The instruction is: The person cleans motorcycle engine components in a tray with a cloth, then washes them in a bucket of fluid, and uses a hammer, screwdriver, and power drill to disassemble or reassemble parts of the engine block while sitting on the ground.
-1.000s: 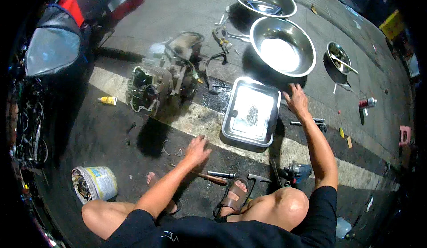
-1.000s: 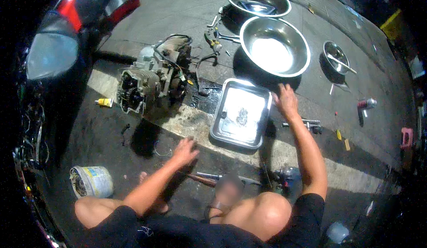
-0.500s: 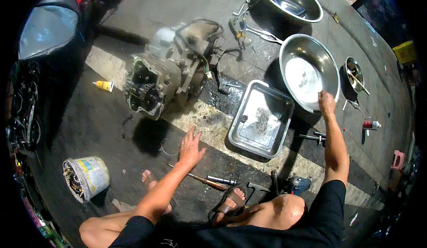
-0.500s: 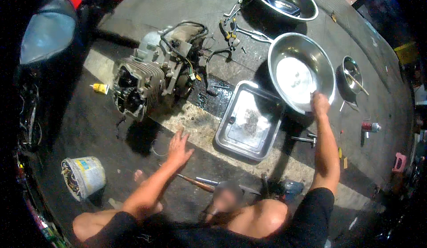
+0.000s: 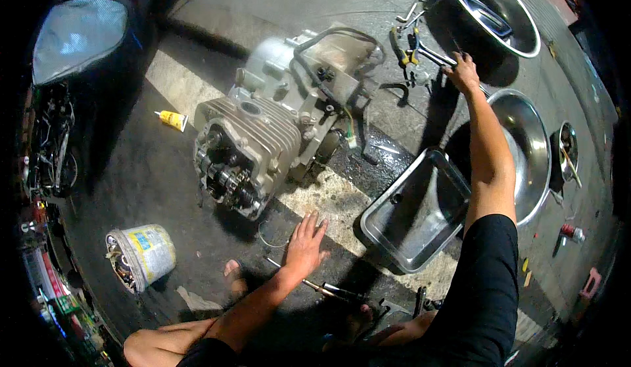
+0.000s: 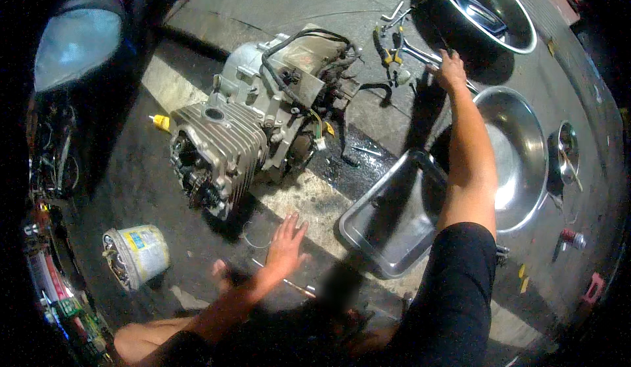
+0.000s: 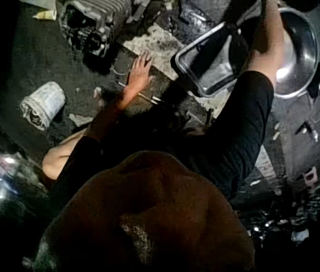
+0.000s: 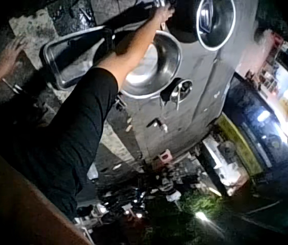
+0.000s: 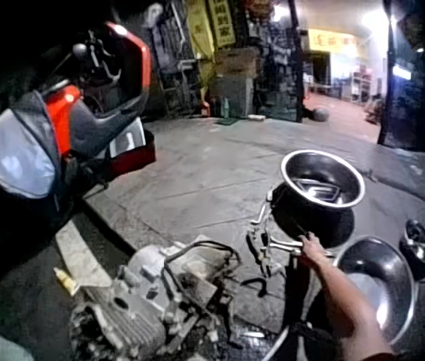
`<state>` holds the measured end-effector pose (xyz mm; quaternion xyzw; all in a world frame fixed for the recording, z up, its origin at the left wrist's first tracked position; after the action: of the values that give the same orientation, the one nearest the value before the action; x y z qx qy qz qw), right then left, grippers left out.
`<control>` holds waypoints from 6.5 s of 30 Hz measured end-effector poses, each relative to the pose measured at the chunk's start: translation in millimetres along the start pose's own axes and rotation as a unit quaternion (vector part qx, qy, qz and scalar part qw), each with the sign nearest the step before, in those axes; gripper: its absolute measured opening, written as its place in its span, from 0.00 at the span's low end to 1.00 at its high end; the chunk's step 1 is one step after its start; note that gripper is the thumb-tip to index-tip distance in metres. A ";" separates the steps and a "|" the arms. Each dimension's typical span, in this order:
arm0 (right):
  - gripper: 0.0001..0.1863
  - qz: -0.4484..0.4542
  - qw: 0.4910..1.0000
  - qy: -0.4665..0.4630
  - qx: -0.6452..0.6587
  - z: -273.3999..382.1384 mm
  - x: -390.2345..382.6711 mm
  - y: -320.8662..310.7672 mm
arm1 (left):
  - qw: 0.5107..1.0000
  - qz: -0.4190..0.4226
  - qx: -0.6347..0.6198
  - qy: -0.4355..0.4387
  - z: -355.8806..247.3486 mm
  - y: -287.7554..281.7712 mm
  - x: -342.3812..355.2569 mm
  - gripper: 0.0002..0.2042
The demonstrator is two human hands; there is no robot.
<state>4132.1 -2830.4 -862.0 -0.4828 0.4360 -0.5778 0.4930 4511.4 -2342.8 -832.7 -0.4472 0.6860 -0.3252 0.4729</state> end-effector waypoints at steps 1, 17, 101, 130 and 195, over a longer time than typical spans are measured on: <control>0.41 -0.009 1.000 -0.005 0.000 -19.9 12.0 12.8 | 1.000 0.002 -0.004 0.008 -2.8 1.0 2.5 0.44; 0.38 -0.025 0.995 0.037 -0.093 -90.4 73.2 82.0 | 1.000 -0.003 -0.005 0.012 7.0 0.6 1.8 0.44; 0.35 0.197 0.801 0.551 0.129 -80.0 -860.6 -270.3 | 0.889 0.017 0.267 0.371 -63.6 -206.8 9.0 0.29; 0.20 -0.026 0.703 0.128 0.699 104.1 -577.9 -168.4 | 0.888 -0.180 0.200 0.373 -110.8 -200.2 -4.9 0.23; 0.20 0.264 0.383 0.287 0.838 208.8 -552.7 -161.9 | 0.621 -0.306 -0.715 -0.099 11.2 -187.0 -32.3 0.15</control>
<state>4340.7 -2267.0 -742.0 0.5089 -0.0484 -0.5949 0.6203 4584.1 -2385.9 -662.5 -0.8580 0.4746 0.1877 -0.0581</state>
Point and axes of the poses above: each hand's wrist, its own x-axis towards the middle knuckle, its own y-axis out of the palm, z = x × y, the point moved 6 cm from there along x, towards the middle knuckle, and after that the axes turned 9 degrees about -z, right-handed, at the moved point
